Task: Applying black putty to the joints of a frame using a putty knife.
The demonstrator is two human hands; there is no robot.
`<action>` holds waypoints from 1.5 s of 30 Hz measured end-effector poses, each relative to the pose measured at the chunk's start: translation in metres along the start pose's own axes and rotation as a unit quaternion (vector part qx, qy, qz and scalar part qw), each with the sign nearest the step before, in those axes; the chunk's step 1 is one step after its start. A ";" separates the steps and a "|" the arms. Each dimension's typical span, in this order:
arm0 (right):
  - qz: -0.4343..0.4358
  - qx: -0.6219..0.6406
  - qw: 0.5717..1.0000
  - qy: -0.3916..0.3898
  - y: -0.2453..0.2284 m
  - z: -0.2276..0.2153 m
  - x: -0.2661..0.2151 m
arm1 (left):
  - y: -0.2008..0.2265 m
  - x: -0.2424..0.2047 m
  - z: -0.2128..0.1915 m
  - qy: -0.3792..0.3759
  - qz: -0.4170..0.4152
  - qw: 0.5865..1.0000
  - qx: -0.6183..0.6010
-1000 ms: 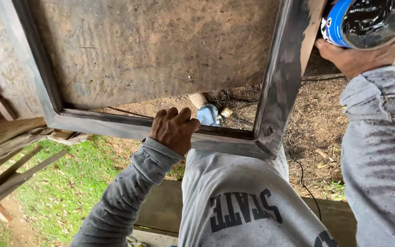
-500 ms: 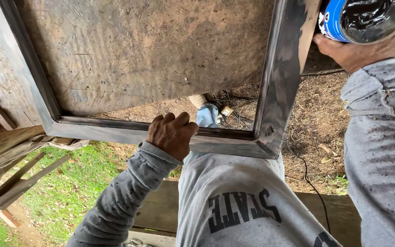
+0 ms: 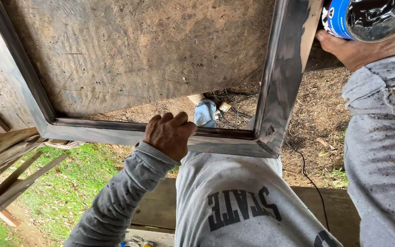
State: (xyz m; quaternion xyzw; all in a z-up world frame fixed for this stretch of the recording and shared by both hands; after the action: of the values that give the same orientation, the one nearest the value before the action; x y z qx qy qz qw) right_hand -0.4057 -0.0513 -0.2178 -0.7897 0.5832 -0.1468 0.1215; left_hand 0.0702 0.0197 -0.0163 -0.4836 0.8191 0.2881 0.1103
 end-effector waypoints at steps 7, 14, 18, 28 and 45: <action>-0.032 0.023 0.999 0.009 -0.009 -0.009 0.008 | -0.003 0.006 -0.002 0.017 -0.006 1.000 0.004; -0.049 -0.014 0.999 0.013 -0.027 -0.026 0.020 | -0.007 0.000 -0.002 -0.004 0.008 1.000 0.003; -0.030 -0.038 0.999 -0.007 -0.020 -0.020 0.016 | -0.012 0.000 -0.005 0.010 -0.013 1.000 -0.011; 0.047 -0.143 0.983 -0.108 0.025 0.023 -0.003 | -0.013 -0.005 -0.011 0.022 -0.008 1.000 -0.006; 0.115 -0.012 0.993 0.031 -0.017 -0.012 0.021 | 0.074 0.012 0.018 0.119 0.051 0.983 -0.131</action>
State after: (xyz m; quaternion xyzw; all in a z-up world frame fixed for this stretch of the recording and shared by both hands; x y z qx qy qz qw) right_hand -0.3888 -0.0664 -0.1988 -0.7141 0.6751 -0.1493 0.1100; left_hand -0.0007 0.0487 -0.0096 -0.4827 0.8047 0.3390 -0.0670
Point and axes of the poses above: each hand's wrist, its own x-axis towards the middle knuckle, its own z-axis out of the palm, y = z × x, the point moved 2 cm from there along x, towards the middle knuckle, and after that the axes turned 1 degree about -z, right-handed, at the moved point
